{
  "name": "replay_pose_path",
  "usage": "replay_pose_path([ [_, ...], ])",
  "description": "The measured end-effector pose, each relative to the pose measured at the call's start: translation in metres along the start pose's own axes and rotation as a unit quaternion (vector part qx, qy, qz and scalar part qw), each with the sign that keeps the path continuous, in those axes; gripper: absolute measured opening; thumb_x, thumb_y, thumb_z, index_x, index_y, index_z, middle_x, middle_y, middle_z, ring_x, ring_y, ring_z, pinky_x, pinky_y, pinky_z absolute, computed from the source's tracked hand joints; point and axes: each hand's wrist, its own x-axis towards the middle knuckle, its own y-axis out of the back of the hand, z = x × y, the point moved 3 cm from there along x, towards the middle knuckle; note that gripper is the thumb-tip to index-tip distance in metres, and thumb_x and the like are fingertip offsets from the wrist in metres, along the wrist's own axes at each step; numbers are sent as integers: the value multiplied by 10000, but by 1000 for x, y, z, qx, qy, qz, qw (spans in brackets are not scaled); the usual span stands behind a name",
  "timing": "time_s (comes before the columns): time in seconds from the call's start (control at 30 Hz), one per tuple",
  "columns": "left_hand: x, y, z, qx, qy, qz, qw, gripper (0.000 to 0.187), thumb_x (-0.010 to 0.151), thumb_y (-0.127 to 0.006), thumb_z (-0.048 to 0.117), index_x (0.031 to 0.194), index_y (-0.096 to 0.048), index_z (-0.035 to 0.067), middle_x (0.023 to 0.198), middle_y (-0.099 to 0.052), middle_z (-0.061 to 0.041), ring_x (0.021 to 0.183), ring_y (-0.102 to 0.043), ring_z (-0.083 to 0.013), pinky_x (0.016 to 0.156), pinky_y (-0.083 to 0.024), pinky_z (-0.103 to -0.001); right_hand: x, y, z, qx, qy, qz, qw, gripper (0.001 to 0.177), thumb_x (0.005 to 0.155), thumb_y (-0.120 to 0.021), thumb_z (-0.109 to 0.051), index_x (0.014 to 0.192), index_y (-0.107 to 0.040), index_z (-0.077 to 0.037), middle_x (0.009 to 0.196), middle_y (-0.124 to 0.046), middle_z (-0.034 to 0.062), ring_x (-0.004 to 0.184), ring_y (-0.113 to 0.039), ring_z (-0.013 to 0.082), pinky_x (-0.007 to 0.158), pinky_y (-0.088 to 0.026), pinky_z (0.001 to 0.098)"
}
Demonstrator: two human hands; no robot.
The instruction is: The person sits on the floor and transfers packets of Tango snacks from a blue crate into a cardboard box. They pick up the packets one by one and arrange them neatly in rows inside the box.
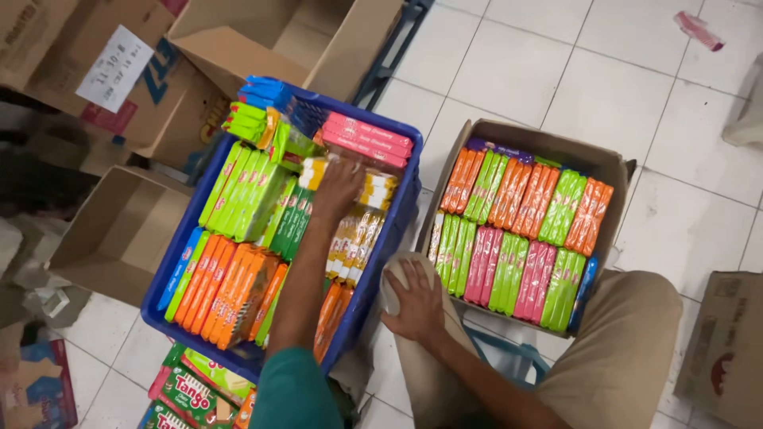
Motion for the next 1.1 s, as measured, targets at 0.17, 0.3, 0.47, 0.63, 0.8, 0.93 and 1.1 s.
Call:
replay_pose_path([
  [0.17,-13,63,-9,-186,121,-19,975,726,601,-900,111,1257,-601,20,1125,-582,-219,1044,-618,-469,954,-507,-561,-1,-1,8,49,-2,-33,998,934,688,-659,-744,1518,-443,-373,1602,-391,69,1510,-317,324,1097,-332,695],
  [0.3,6,150,24,-299,354,34,885,815,583,-956,256,1272,-576,47,1153,-623,-190,1141,-632,-426,1008,-516,-507,2,6,19,236,-34,-11,971,1086,714,-743,-731,1588,-361,-212,1610,-390,168,1497,-371,364,1147,-253,720],
  [0.47,27,161,109,-481,386,93,782,830,553,-929,154,1274,-552,-10,1126,-675,-294,1103,-664,-505,962,-542,-562,25,51,106,570,-39,84,816,1220,722,-852,-551,1618,-208,-31,1649,-274,288,1523,-212,469,1212,-181,665],
  [0.63,51,107,206,-717,388,92,572,778,594,-910,44,1288,-561,4,1141,-680,-188,1104,-658,-328,987,-551,-488,48,159,178,633,32,49,772,1521,484,-1035,-343,1675,-105,-170,1568,-437,197,1517,-320,373,1224,-153,609],
  [0.8,64,-15,255,-775,386,2,500,800,602,-965,10,1269,-523,25,1099,-710,-179,1027,-723,-297,917,-601,-428,59,153,250,586,-81,4,806,1385,509,-994,1,1663,-245,-159,1252,-645,255,1094,-696,388,951,-570,513],
  [0.93,70,-33,255,-746,392,-68,535,940,732,-920,150,1496,-392,11,1369,-609,-215,1306,-605,-339,1075,-513,-447,84,146,300,513,-149,19,845,1118,664,-927,-22,1625,-377,-180,1286,-598,296,1051,-685,463,928,-577,555],
  [1.1,63,-92,244,-467,267,-129,833,812,746,-844,379,1436,-546,73,1227,-624,-178,1125,-655,-404,910,-573,-470,172,139,368,10,-82,81,993,816,831,-748,-571,1581,-485,-383,1168,-654,203,1061,-685,465,861,-537,571],
])
